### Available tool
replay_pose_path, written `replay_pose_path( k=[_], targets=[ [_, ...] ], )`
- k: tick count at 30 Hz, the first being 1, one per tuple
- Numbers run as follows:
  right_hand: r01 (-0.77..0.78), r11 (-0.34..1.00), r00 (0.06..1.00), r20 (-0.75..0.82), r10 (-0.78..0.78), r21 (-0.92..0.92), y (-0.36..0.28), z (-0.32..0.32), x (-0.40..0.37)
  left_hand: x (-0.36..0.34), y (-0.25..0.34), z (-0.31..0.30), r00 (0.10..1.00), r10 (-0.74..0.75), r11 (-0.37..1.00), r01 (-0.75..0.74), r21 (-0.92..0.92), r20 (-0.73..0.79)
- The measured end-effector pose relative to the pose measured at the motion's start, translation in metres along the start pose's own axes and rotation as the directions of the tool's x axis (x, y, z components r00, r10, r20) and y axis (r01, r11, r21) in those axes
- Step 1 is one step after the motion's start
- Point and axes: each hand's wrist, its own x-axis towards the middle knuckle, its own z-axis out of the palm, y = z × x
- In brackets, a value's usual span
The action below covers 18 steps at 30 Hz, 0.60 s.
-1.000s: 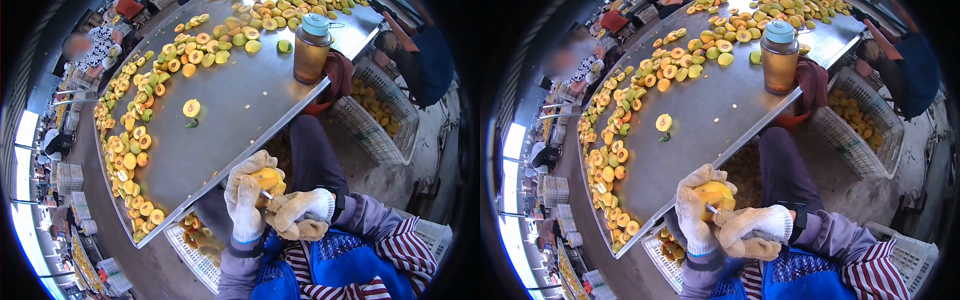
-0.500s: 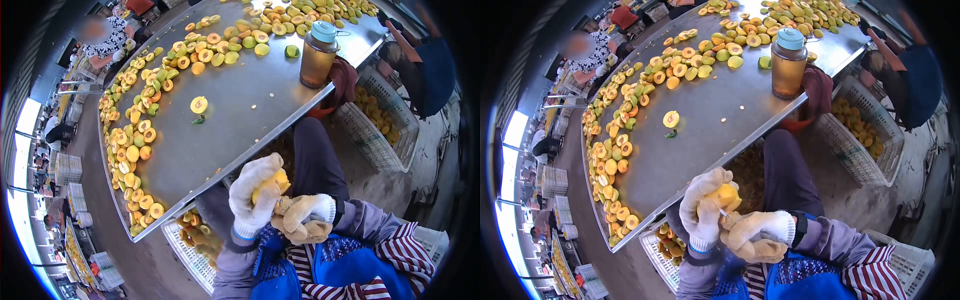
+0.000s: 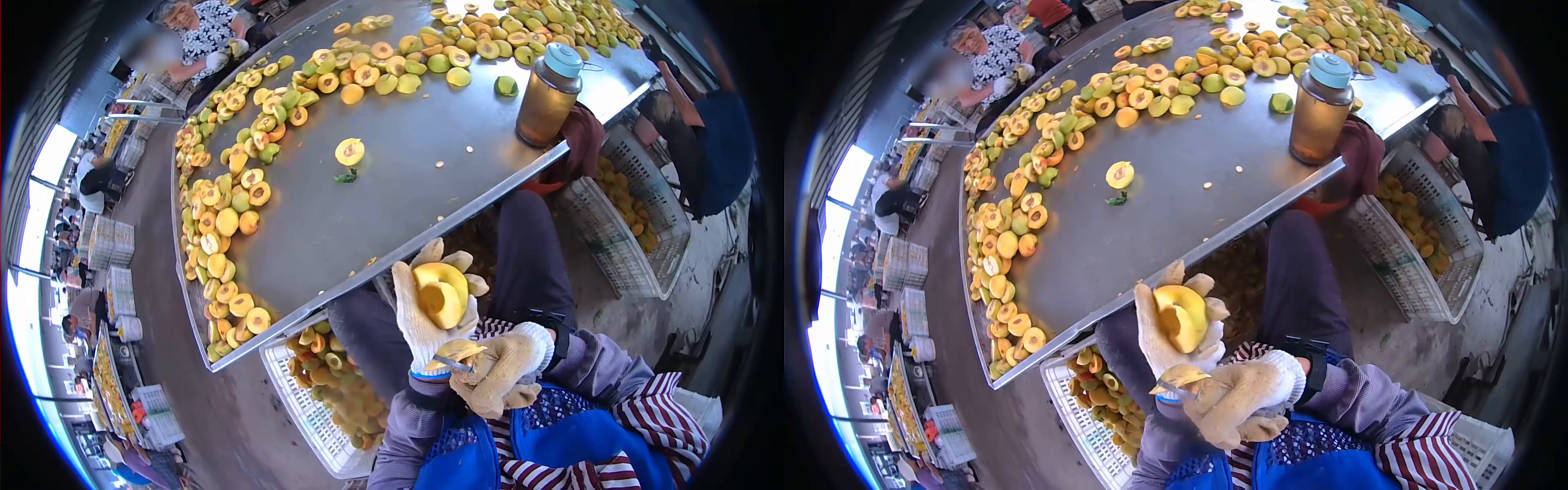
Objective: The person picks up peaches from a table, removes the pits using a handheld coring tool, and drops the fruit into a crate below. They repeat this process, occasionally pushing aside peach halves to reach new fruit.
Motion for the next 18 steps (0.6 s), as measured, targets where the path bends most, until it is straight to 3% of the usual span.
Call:
replay_pose_path(
  k=[1, 2, 4, 5, 6, 7, 9, 10, 12, 13, 14, 15, 16, 17, 18],
  targets=[
    [0.012, 0.996, 1.0, -0.012, -0.011, 0.086, 0.01, -0.011, 0.0, 0.0, -0.009, 0.016, 0.962, 0.206, 0.951, -0.154, 0.268, -0.181],
    [0.021, 0.985, 1.0, -0.024, -0.017, 0.174, 0.017, -0.018, 0.0, 0.0, -0.004, 0.008, 0.973, 0.207, 0.938, -0.167, 0.304, -0.106],
    [-0.133, 0.974, 0.985, -0.082, 0.15, 0.184, 0.012, -0.026, -0.008, -0.003, 0.011, -0.015, 0.972, 0.233, 0.903, -0.225, 0.367, 0.022],
    [-0.207, 0.958, 0.967, -0.11, 0.231, 0.197, 0.011, -0.03, -0.012, -0.009, 0.023, -0.021, 0.968, 0.25, 0.889, -0.227, 0.399, -0.007],
    [-0.052, 0.999, 0.972, -0.229, 0.048, -0.009, -0.006, 0.002, -0.011, -0.016, 0.033, -0.027, 0.96, 0.275, 0.878, -0.23, 0.419, -0.049],
    [-0.045, 0.999, 0.987, -0.153, 0.048, 0.025, -0.007, -0.007, -0.007, -0.022, 0.042, -0.038, 0.94, 0.33, 0.868, -0.266, 0.419, -0.088],
    [-0.031, 0.994, 0.943, -0.332, -0.005, -0.103, -0.004, -0.003, -0.015, -0.039, 0.057, -0.07, 0.876, 0.449, 0.833, -0.34, 0.437, -0.174],
    [0.108, 0.989, 0.913, -0.383, -0.138, -0.098, 0.002, 0.003, -0.009, -0.049, 0.065, -0.088, 0.834, 0.509, 0.808, -0.377, 0.454, -0.214],
    [0.08, 0.995, 0.914, -0.396, -0.094, -0.051, 0.005, -0.004, -0.003, -0.079, 0.08, -0.123, 0.71, 0.622, 0.745, -0.406, 0.529, -0.331],
    [0.063, 0.997, 0.913, -0.401, -0.073, -0.038, 0.005, -0.005, 0.001, -0.09, 0.086, -0.16, 0.571, 0.774, 0.539, -0.366, 0.759, -0.274],
    [0.034, 0.998, 0.914, -0.403, -0.05, -0.046, -0.001, 0.001, 0.008, -0.11, 0.09, -0.178, 0.458, 0.873, 0.258, -0.145, 0.955, -0.166],
    [0.012, 0.998, 0.913, -0.407, -0.035, -0.058, -0.003, 0.003, 0.012, -0.122, 0.09, -0.193, 0.389, 0.857, 0.465, -0.299, 0.834, -0.338],
    [-0.011, 0.998, 0.912, -0.411, -0.019, -0.07, -0.006, 0.005, 0.016, -0.136, 0.093, -0.2, 0.253, 0.864, 0.478, -0.135, 0.868, -0.436],
    [-0.029, 0.996, 0.91, -0.415, -0.009, -0.085, -0.006, 0.006, 0.019, -0.156, 0.096, -0.217, 0.313, 0.877, 0.314, 0.202, 0.928, -0.365],
    [-0.055, 0.993, 0.901, -0.434, 0.003, -0.108, -0.004, 0.003, 0.022, -0.169, 0.099, -0.226, 0.391, 0.865, 0.089, 0.498, 0.862, -0.315]
  ],
)
